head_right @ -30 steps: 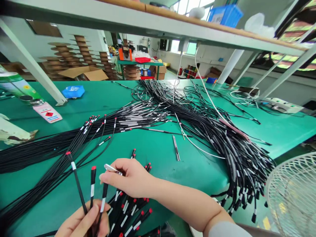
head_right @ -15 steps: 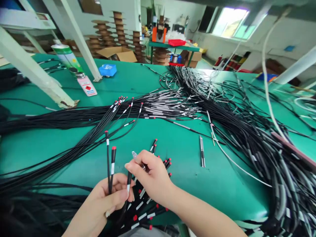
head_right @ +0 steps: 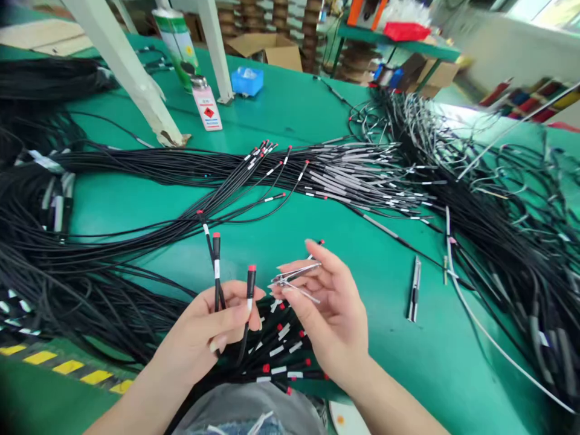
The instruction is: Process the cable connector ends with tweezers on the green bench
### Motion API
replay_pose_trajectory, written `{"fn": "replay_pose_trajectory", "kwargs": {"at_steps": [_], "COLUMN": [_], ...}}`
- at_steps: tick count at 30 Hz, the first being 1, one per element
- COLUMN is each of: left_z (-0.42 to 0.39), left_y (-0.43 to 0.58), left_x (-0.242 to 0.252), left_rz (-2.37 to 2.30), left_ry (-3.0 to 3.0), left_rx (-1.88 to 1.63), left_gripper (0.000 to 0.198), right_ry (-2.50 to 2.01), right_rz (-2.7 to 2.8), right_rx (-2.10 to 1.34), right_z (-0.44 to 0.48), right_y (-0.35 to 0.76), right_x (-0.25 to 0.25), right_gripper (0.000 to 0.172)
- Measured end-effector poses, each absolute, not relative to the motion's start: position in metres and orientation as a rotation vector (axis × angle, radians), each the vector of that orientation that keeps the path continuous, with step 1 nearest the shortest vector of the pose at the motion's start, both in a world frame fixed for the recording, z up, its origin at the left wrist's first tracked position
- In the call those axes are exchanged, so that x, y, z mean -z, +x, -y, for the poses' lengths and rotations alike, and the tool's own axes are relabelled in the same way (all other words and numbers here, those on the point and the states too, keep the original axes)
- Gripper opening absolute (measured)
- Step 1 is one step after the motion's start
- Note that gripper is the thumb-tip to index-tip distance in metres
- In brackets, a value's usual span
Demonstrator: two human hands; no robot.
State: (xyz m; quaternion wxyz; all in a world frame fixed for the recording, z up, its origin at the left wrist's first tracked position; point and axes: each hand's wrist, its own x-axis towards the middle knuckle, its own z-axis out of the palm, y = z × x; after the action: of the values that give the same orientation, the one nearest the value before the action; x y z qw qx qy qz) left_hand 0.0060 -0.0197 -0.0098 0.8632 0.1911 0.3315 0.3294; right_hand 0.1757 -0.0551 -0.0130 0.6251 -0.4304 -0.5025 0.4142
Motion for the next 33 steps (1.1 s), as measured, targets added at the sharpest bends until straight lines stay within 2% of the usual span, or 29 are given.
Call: {"fn": "replay_pose_trajectory", "kwargs": {"at_steps": [4,14,19,26,33], "left_z": [0.021,0.020,0.019,0.018,0.014], "left_y": [0.008,0.009,0.010,0.012,0.009], "left_x": [0.010,0.012,0.011,0.012,0.011], "left_rz": [-0.736,-0.764,-0.767,-0.741,-0.784], "left_ry": [0.396,0.376,0.391,0.355,0.418], "left_rx": [-0.704,-0.710,-0.704,-0.653,-0.645], "left_gripper": [0.024,0.029,0.029,0.030,0.031], "right_ry": [-1.006,-0.939,-0.996,-1.126,-0.989], "right_rz": [1.265,1.463,1.481,1.598,1.395], "right_rx": [-0.846,-0.737,-0.710,-0.590,-0.737], "right_z": [0.060,0.067,0.066,0.066,0.065], "right_y": [0.171,0.172,0.171,0.175,0.170], "right_x": [0.014,0.022,0.022,0.021,0.020], "right_gripper": [0.035,0.056,0.051,0.036,0.046]}}
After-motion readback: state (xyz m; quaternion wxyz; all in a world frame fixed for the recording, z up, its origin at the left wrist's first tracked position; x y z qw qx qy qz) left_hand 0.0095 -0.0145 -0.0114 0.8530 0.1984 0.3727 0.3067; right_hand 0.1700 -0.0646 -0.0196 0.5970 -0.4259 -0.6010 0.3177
